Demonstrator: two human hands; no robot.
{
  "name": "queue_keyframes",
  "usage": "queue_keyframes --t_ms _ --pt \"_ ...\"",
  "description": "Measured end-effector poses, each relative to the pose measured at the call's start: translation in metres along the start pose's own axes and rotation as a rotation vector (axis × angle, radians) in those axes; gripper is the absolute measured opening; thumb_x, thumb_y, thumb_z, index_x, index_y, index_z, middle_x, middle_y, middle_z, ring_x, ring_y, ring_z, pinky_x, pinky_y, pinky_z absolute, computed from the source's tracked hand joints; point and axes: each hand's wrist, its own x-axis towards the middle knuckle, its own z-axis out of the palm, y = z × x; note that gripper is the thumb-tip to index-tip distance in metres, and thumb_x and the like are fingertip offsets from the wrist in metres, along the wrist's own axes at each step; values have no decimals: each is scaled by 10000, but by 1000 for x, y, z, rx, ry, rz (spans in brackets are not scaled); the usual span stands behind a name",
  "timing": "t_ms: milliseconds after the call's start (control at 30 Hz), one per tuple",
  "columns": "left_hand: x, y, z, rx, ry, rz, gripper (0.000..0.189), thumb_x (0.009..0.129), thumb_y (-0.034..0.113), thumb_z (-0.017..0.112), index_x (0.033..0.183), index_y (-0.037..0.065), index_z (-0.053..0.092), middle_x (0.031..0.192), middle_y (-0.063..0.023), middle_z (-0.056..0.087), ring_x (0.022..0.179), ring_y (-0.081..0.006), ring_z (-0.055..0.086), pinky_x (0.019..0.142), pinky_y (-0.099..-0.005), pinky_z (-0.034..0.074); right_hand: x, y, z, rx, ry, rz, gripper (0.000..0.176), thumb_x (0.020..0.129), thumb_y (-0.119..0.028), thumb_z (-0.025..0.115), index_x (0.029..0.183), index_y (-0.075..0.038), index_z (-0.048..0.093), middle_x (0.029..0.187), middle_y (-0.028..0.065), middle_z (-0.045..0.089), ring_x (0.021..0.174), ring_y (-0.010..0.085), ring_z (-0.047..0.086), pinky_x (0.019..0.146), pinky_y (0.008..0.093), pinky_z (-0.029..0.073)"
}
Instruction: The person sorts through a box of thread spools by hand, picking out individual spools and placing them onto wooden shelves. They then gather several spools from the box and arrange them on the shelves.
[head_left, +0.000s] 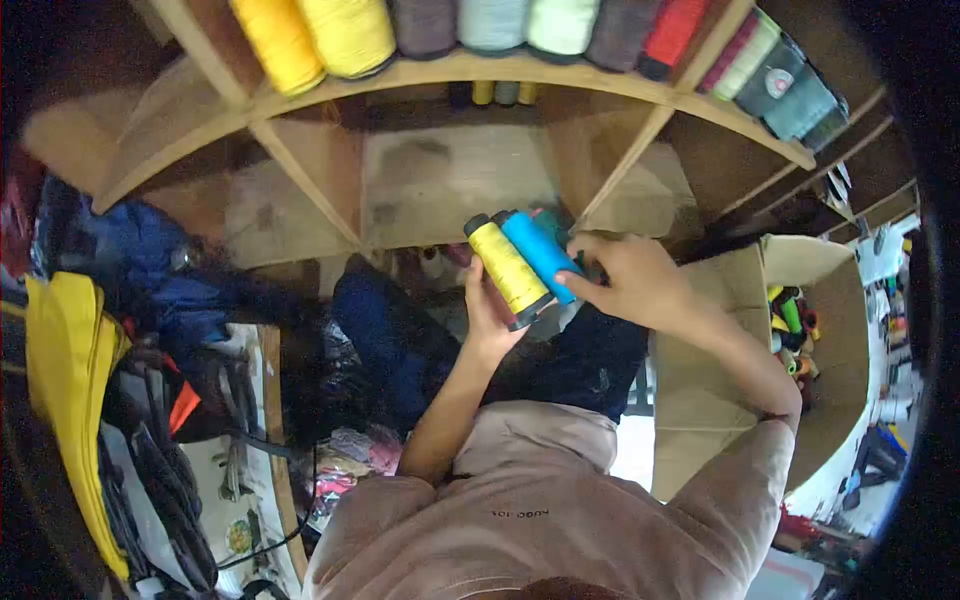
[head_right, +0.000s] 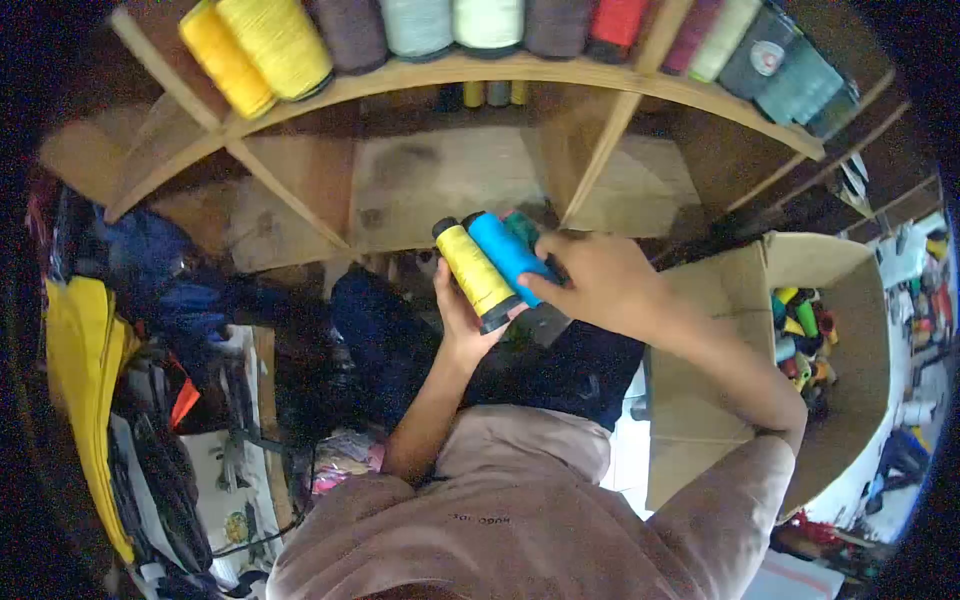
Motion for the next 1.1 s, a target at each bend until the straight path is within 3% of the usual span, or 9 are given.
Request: queue_keyframes --t_ms 67,300,433,533,567,600,833,1100 --pt "-3 8 -20 26 18 63 886 846 660 582 1482 94 338 1383 -167 506 1158 -328 605 883 -488 572 15 -4 20 9 -45 -18 433 890 -431 651 1093 -49 628 799 172 694 710 333 697 674 427 542" --pt "-21 22 -47 127 119 125 833 875 660 534 1463 95 361 1376 -147 519 1178 -312 591 933 -479 542 38 -17 54 17 -101 33 457 862 -419 688 1123 -54 595 837 171 683 743 330 698 677 432 539" --pt "-30 24 -70 90 229 146 695 917 607 510 1395 107 440 1315 -110 571 1141 -277 606 966 -474 504 46 -20 82 0 -57 -6 463 820 -352 724 1121 -58 531 833 192 665 778 393 675 669 476 518" --pt "-37 32 -68 117 162 163 650 938 585 488 1383 112 446 1271 -106 595 1100 -263 621 959 -449 511 52 -32 84 81 -94 18 484 806 -342 732 1139 -53 532 832 193 661 770 383 674 649 462 511" --pt "-42 34 -69 139 137 137 646 943 581 482 1387 114 443 1277 -105 595 1095 -258 624 957 -444 513 55 -35 86 90 -135 53 526 806 -379 718 1168 -47 531 842 212 667 793 397 676 697 475 520" --pt "-45 30 -91 87 237 107 666 944 580 479 1418 116 415 1298 -105 588 1105 -252 625 965 -438 512 57 -38 88 99 -173 91 570 805 -417 704 1198 -41 530 851 232 673 816 411 678 744 488 529" --pt "-45 51 -93 70 185 210 647 974 531 454 1433 78 395 1309 -123 583 1148 -265 615 973 -445 513 68 -53 102 153 -111 64 567 810 -426 709 1202 -56 536 927 213 665 920 376 667 817 462 519" --pt "-41 62 -94 149 115 272 713 940 574 494 1445 81 389 1355 -145 550 1175 -302 595 1014 -467 483 78 -56 105 109 -80 19 526 810 -404 713 1175 -53 568 962 212 675 915 386 665 796 463 524"
